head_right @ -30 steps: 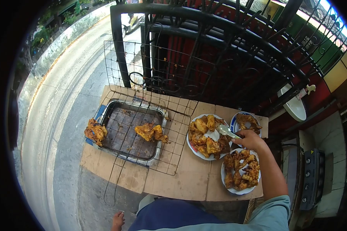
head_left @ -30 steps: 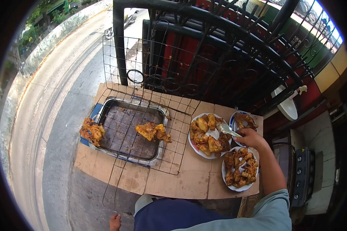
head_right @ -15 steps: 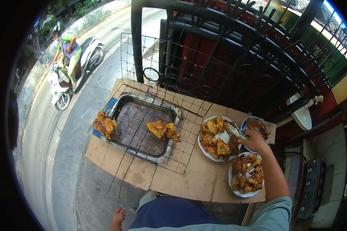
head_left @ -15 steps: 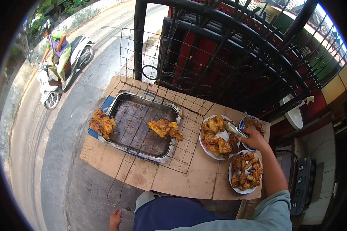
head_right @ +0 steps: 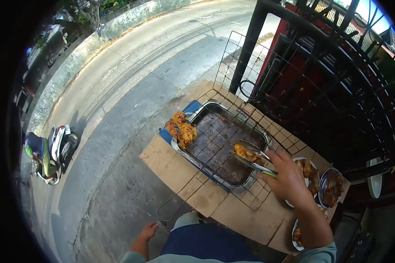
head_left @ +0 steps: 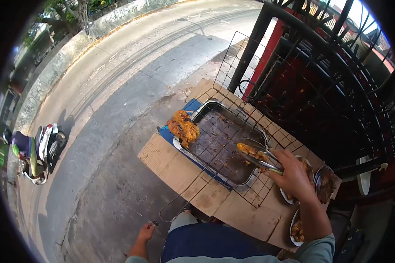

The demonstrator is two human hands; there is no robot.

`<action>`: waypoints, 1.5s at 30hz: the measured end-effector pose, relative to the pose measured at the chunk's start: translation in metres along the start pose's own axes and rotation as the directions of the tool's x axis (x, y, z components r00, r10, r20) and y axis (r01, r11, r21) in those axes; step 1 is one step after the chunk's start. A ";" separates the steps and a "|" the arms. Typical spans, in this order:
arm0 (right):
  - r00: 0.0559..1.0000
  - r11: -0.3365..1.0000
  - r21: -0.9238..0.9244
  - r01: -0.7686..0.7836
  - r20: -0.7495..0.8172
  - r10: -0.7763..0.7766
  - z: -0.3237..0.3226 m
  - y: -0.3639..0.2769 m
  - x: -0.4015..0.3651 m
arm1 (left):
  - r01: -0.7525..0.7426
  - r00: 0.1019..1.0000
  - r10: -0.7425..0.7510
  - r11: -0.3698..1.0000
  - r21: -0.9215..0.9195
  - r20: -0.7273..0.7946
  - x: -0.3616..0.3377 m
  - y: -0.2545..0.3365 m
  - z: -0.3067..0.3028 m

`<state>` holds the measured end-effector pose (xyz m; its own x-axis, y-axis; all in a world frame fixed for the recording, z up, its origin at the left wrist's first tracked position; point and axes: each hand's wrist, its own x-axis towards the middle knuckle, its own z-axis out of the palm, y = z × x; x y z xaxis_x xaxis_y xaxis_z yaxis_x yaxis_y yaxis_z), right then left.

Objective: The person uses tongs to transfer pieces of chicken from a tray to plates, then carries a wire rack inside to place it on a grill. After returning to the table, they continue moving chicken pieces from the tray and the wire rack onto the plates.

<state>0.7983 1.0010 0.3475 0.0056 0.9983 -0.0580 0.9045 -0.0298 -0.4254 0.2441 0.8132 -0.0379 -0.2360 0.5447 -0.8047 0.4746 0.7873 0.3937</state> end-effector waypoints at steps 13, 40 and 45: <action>0.947 0.974 0.149 -0.172 0.298 0.122 0.084 -0.061 0.128 | 0.177 0.983 -0.181 0.964 -0.198 -0.003 0.000 -0.040 -0.036; 0.957 0.960 -0.272 0.063 0.289 0.019 0.045 -0.070 0.180 | 0.088 0.994 -0.079 0.989 -0.122 0.081 0.060 -0.009 -0.068; 0.983 0.985 -0.111 -0.130 0.118 0.143 0.002 -0.025 0.099 | 0.116 0.978 -0.120 0.993 0.032 0.171 0.080 -0.013 -0.075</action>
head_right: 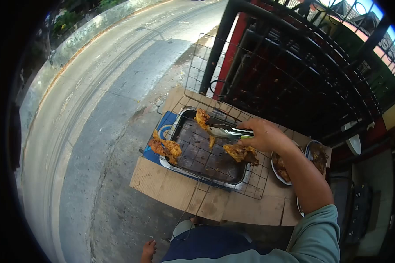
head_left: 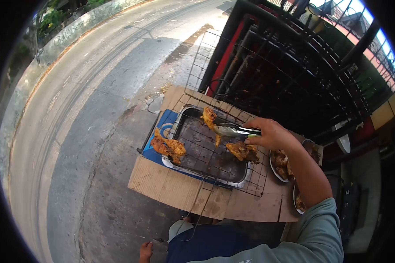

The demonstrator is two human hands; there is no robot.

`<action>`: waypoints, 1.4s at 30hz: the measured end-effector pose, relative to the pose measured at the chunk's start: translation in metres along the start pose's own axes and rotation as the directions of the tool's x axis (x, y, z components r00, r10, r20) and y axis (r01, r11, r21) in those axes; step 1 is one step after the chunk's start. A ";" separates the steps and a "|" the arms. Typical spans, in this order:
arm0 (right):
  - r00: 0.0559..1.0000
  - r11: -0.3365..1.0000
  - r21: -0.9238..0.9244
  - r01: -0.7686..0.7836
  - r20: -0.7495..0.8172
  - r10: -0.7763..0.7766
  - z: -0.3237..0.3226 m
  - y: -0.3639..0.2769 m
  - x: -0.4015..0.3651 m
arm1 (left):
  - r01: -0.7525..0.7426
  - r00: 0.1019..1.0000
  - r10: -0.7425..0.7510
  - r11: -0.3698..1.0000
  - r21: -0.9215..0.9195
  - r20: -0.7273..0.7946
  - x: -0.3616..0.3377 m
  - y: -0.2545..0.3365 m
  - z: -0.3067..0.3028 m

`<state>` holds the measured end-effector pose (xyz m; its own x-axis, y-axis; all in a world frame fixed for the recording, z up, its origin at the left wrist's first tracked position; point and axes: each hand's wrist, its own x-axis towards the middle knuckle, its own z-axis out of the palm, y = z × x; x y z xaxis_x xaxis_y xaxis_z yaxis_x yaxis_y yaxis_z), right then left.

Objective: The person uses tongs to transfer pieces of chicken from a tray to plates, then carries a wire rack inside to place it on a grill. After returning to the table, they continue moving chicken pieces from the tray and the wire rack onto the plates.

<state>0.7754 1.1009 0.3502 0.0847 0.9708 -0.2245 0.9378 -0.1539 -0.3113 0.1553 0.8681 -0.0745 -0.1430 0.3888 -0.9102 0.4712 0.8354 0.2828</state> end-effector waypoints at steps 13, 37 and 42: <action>0.861 0.775 -0.376 -0.507 -0.177 0.478 -0.078 0.156 -0.364 | -0.561 0.826 0.361 0.448 0.696 0.433 0.061 0.047 0.026; 0.984 0.668 -0.731 0.138 0.025 -0.177 -0.073 0.278 -0.370 | -0.014 0.998 0.026 0.983 0.183 -0.061 -0.136 0.001 0.186; 0.975 0.656 -0.723 0.217 0.129 -0.180 -0.058 0.269 -0.360 | -0.026 0.995 0.040 0.987 0.161 -0.086 -0.145 -0.004 0.188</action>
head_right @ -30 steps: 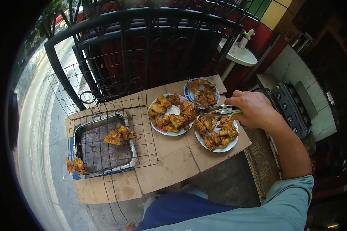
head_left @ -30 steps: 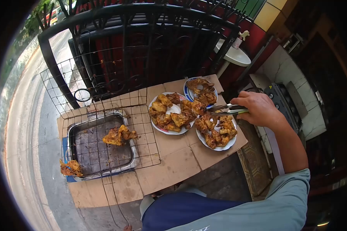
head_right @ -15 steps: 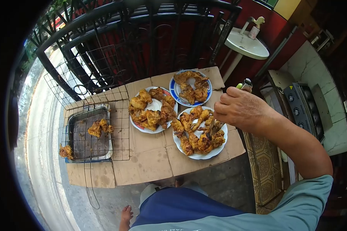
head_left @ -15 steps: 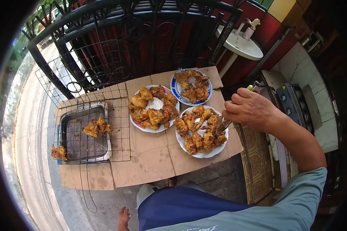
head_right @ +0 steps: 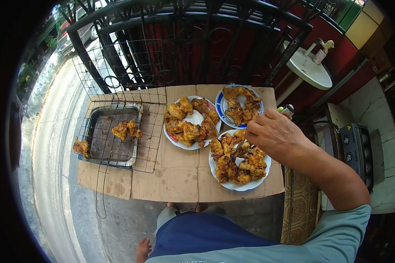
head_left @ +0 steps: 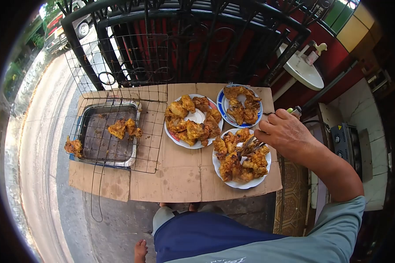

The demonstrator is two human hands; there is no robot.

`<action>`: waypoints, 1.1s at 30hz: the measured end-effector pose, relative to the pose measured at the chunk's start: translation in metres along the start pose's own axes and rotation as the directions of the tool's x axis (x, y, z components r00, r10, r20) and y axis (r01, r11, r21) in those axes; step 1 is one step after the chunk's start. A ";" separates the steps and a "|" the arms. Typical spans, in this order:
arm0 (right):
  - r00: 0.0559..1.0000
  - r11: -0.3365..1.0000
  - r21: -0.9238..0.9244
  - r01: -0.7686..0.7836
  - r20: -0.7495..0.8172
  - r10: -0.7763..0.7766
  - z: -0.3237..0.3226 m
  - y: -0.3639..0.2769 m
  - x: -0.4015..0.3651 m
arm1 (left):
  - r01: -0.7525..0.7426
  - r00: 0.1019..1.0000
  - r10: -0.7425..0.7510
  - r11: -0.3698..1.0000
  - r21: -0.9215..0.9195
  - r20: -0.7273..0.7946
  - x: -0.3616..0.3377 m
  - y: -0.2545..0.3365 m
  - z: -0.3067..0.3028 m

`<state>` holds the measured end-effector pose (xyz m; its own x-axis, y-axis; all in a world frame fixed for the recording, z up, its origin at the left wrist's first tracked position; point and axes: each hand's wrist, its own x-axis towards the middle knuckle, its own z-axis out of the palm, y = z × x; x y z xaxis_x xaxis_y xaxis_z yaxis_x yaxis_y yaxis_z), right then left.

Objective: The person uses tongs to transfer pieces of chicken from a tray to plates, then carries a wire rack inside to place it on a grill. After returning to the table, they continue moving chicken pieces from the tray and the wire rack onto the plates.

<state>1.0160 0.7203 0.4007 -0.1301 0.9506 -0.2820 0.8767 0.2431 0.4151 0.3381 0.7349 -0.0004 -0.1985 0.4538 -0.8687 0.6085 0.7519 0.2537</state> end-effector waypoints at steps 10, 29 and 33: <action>0.855 0.794 0.347 -0.499 0.345 0.387 -0.004 0.044 -0.018 | 0.025 0.998 -0.028 0.998 0.057 0.049 -0.027 0.025 0.004; 0.836 0.857 0.226 -0.463 0.433 0.338 0.064 0.018 0.007 | 0.019 1.000 -0.019 0.999 0.044 0.008 -0.027 0.011 -0.001; 0.840 0.846 0.251 -0.471 0.420 0.343 0.058 0.017 -0.002 | 0.036 0.999 -0.036 0.998 0.053 0.003 -0.026 0.011 -0.002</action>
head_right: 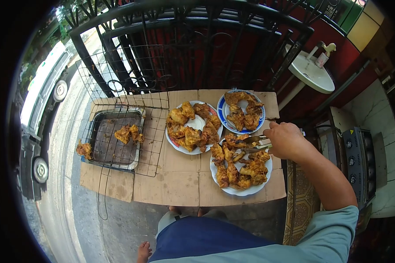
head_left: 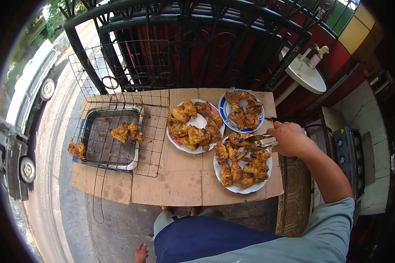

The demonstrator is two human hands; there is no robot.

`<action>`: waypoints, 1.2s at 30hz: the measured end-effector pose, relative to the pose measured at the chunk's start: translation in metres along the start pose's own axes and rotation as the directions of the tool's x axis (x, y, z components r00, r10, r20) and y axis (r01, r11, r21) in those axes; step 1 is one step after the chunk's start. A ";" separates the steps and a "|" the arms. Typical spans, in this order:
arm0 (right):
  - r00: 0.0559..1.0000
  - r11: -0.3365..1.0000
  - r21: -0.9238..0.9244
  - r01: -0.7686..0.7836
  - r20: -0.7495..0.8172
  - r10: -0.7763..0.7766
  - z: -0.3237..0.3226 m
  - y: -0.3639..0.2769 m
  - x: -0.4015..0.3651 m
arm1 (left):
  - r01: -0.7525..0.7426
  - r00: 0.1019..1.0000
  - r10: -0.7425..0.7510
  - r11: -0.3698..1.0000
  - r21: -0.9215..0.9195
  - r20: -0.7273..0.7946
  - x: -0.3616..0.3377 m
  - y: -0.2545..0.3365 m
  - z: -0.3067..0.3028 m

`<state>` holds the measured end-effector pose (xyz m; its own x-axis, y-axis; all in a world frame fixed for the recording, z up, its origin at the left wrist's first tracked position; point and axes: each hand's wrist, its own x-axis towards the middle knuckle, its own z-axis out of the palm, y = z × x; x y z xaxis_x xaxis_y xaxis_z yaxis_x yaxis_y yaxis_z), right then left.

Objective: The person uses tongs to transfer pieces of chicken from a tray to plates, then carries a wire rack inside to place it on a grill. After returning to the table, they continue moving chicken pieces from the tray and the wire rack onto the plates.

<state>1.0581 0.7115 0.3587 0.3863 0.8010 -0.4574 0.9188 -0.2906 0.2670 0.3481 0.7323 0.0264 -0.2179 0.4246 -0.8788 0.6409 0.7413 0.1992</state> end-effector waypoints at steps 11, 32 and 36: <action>0.992 0.987 0.149 -0.057 -0.101 0.072 0.003 0.005 -0.013 | -0.069 0.997 0.068 0.997 -0.020 -0.023 0.021 0.008 -0.020; 0.788 0.695 0.387 0.606 -0.409 -0.460 -0.199 -0.393 0.160 | -0.127 0.991 0.116 0.969 -0.212 -0.064 0.123 -0.050 -0.125; 0.839 0.833 0.156 0.531 -0.231 -0.492 -0.245 -0.477 0.212 | 0.010 0.999 -0.017 0.985 -0.170 -0.039 0.147 -0.074 -0.147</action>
<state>0.6823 1.1482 0.3425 -0.1468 0.9362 -0.3194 0.9830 0.1020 -0.1528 0.1607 0.8163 -0.0535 -0.2576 0.4319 -0.8643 0.5045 0.8230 0.2609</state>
